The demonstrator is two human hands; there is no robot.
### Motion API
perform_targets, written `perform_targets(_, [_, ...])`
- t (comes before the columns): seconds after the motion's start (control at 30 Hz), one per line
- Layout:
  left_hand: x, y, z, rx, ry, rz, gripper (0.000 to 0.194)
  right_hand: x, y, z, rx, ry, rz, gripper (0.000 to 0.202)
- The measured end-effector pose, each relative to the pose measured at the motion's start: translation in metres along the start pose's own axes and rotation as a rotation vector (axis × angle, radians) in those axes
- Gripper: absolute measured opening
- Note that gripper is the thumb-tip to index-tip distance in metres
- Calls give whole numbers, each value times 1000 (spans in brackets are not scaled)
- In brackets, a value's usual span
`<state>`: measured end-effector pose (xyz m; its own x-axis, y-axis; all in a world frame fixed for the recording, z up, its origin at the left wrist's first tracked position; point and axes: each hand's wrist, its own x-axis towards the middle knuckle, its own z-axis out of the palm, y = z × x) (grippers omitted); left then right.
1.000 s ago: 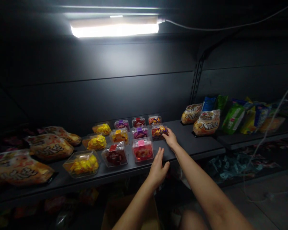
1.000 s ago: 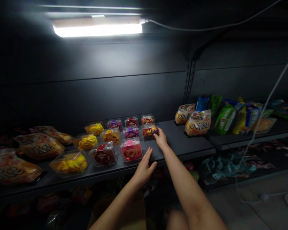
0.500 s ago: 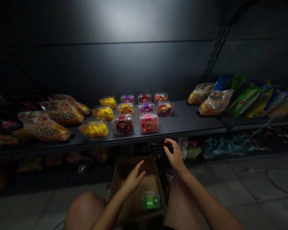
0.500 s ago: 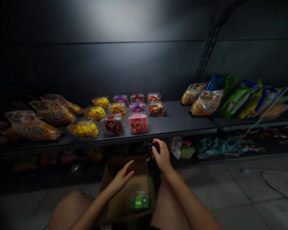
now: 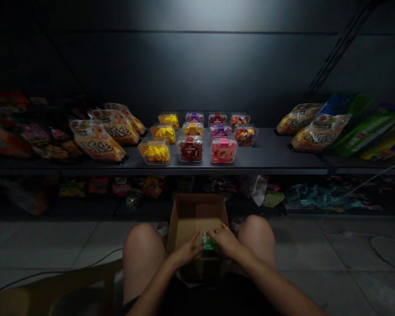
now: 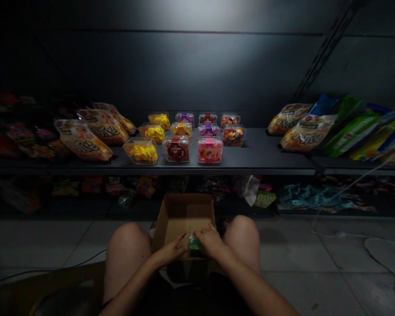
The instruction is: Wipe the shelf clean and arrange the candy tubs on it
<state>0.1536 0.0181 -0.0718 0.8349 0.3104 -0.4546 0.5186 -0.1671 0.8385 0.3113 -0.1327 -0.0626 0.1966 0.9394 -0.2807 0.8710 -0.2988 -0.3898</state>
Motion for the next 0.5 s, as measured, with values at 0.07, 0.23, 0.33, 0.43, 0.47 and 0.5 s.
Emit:
perform_targets(0.07, [0, -2, -3, -19, 15, 22, 79, 3, 0, -9, 88, 43, 21, 59])
perform_targets(0.23, [3, 10, -18, -139, 28, 124, 87, 7, 8, -43, 540, 219, 2, 59])
perform_targets(0.33, [1, 30, -24, -268, 5, 188, 83, 4, 11, -72, 814, 234, -23, 53])
perform_targets(0.43, [-3, 51, -26, -363, -4, 215, 71, -3, 10, -95, 973, 234, 9, 45])
perform_targets(0.47, [-4, 57, -25, -399, 1, 217, 69, -6, 9, -99, 1027, 252, 22, 44])
perform_targets(0.5, [-5, 63, -24, -439, 11, 215, 67, -9, 9, -102, 1092, 280, 30, 44])
